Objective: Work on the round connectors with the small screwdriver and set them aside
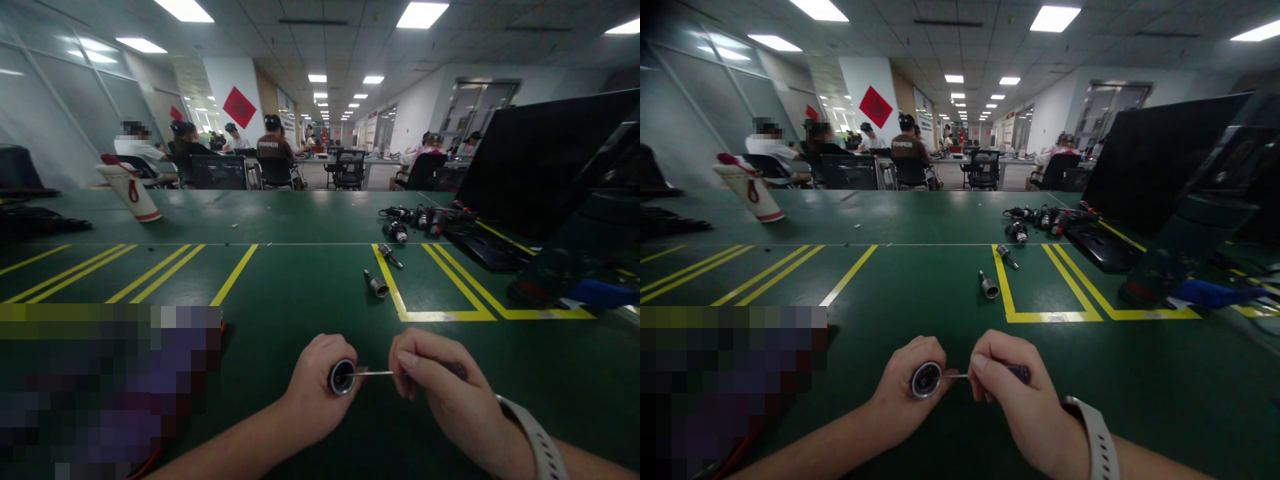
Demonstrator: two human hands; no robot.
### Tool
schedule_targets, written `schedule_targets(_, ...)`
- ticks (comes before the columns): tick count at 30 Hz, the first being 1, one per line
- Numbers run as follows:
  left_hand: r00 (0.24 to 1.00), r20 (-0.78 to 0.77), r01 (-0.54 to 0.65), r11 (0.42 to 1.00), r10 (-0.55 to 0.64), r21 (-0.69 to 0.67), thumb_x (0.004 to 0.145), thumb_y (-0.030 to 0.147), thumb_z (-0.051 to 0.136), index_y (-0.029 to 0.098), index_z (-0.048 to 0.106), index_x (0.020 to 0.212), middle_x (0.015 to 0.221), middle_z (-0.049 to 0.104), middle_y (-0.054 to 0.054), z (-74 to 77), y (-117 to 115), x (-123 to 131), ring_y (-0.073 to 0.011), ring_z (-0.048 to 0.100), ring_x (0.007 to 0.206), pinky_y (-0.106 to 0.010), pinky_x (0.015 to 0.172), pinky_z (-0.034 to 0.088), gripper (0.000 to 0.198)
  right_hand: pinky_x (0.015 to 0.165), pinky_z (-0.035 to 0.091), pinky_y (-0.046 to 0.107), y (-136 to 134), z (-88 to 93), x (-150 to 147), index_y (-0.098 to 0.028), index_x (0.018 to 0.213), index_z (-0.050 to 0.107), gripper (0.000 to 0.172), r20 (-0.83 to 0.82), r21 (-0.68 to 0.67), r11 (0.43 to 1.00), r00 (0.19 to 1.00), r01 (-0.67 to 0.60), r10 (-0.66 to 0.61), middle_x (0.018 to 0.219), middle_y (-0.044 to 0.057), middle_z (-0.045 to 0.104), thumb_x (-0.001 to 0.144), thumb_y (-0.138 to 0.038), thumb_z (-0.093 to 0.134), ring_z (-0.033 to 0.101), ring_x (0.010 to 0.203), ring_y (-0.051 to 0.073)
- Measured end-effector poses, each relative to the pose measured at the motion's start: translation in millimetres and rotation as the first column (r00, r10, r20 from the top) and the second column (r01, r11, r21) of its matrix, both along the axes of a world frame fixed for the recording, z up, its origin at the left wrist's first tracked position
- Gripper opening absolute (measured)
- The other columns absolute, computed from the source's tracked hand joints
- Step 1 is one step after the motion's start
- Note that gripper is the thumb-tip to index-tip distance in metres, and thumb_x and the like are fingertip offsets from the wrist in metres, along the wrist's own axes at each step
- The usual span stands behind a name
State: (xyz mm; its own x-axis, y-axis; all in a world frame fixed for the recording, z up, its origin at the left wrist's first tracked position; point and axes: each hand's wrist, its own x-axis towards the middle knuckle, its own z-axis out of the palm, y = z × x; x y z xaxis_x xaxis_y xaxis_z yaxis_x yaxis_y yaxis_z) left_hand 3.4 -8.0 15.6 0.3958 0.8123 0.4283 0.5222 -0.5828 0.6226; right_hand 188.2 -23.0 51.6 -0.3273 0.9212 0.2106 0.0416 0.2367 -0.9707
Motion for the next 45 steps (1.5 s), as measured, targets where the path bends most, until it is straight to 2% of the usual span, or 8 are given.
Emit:
schedule_targets(5, 0.999, -0.024, -0.023, 0.999, 0.023, 0.032, 0.076, 0.017, 0.059, 0.021, 0.046, 0.064, 0.059, 0.051, 0.002, -3.3, 1, 0, -0.0146, 0.050, 0.058, -0.026, 0.056, 0.037, 0.018, 0.055, 0.036, 0.029, -11, 9.7, 0, -0.019, 0.063, 0.048, 0.029, 0.271, 0.292, 0.954, 0.963, -0.069, -0.014, 0.060, 0.000, 0.048, 0.090, -0.023, 0.039, 0.046, 0.057, 0.014)
schedule_targets(9, 0.999, -0.041, -0.033, 0.998, 0.036, 0.056, 0.076, 0.017, 0.058, 0.020, 0.046, 0.064, 0.059, 0.052, 0.002, -3.7, 0, 1, -0.0149, 0.050, 0.059, -0.026, 0.056, 0.037, 0.018, 0.055, 0.039, 0.029, -12, 19.6, -2, -0.020, 0.065, 0.047, 0.026, 0.382, 0.357, 0.922, 0.924, -0.148, 0.000, 0.061, 0.001, 0.049, 0.090, -0.019, 0.038, 0.047, 0.058, 0.015)
schedule_targets(13, 0.996, -0.063, -0.060, 0.996, 0.064, 0.073, 0.078, 0.018, 0.058, 0.020, 0.047, 0.065, 0.061, 0.053, 0.001, -3.8, -1, 3, -0.0153, 0.051, 0.060, -0.027, 0.058, 0.037, 0.017, 0.053, 0.037, 0.029, -14, 27.0, -2, -0.019, 0.065, 0.049, 0.022, 0.538, 0.452, 0.824, 0.841, -0.341, 0.053, 0.060, 0.002, 0.051, 0.084, -0.011, 0.041, 0.047, 0.057, 0.015)
schedule_targets(15, 0.996, -0.071, -0.051, 0.995, 0.057, 0.081, 0.078, 0.018, 0.057, 0.020, 0.047, 0.065, 0.062, 0.054, 0.001, -3.7, -1, 2, -0.0154, 0.050, 0.061, -0.028, 0.058, 0.037, 0.016, 0.054, 0.037, 0.029, -15, 25.9, -2, -0.019, 0.065, 0.051, 0.022, 0.514, 0.453, 0.841, 0.858, -0.296, 0.025, 0.060, 0.002, 0.051, 0.084, -0.011, 0.042, 0.047, 0.057, 0.015)
schedule_targets(21, 0.996, -0.007, -0.089, 0.996, 0.089, 0.001, 0.079, 0.018, 0.057, 0.020, 0.046, 0.065, 0.063, 0.052, 0.002, -1.7, 0, -1, -0.0150, 0.050, 0.061, -0.026, 0.058, 0.037, 0.018, 0.052, 0.040, 0.027, -2, 0.3, -5, -0.018, 0.064, 0.055, 0.028, 0.087, 0.043, 0.999, 0.996, -0.028, 0.024, 0.060, 0.001, 0.054, 0.089, -0.026, 0.045, 0.051, 0.056, 0.014)
schedule_targets(25, 0.996, 0.054, -0.069, 0.997, 0.070, -0.016, 0.078, 0.016, 0.057, 0.020, 0.044, 0.064, 0.062, 0.049, 0.003, 1.1, 1, -1, -0.0140, 0.048, 0.059, -0.026, 0.057, 0.037, 0.020, 0.051, 0.040, 0.025, 4, -8.4, -5, -0.017, 0.066, 0.058, 0.025, -0.096, -0.069, 0.996, 0.994, -0.051, 0.044, 0.060, 0.001, 0.056, 0.087, -0.029, 0.050, 0.051, 0.056, 0.014)
schedule_targets(35, 0.995, 0.083, 0.068, 0.996, -0.063, -0.057, 0.075, 0.015, 0.060, 0.019, 0.044, 0.062, 0.060, 0.048, 0.003, 2.0, 2, -1, -0.0136, 0.047, 0.059, -0.026, 0.058, 0.036, 0.021, 0.049, 0.040, 0.023, 6, -8.3, 3, -0.015, 0.066, 0.062, 0.025, -0.110, -0.064, 0.994, 0.991, -0.084, 0.076, 0.058, 0.000, 0.057, 0.086, -0.028, 0.052, 0.052, 0.054, 0.012)
schedule_targets(45, 1.000, -0.003, -0.029, 0.999, 0.029, 0.023, 0.079, 0.011, 0.054, 0.018, 0.048, 0.065, 0.064, 0.051, 0.001, 2.9, -1, 0, -0.0145, 0.049, 0.062, -0.027, 0.060, 0.035, 0.018, 0.037, 0.037, 0.018, 3, -2.4, -15, -0.016, 0.063, 0.057, 0.025, -0.249, -0.417, 0.909, 0.960, 0.015, -0.130, 0.048, -0.003, 0.054, 0.078, -0.036, 0.059, 0.047, 0.040, 0.008)
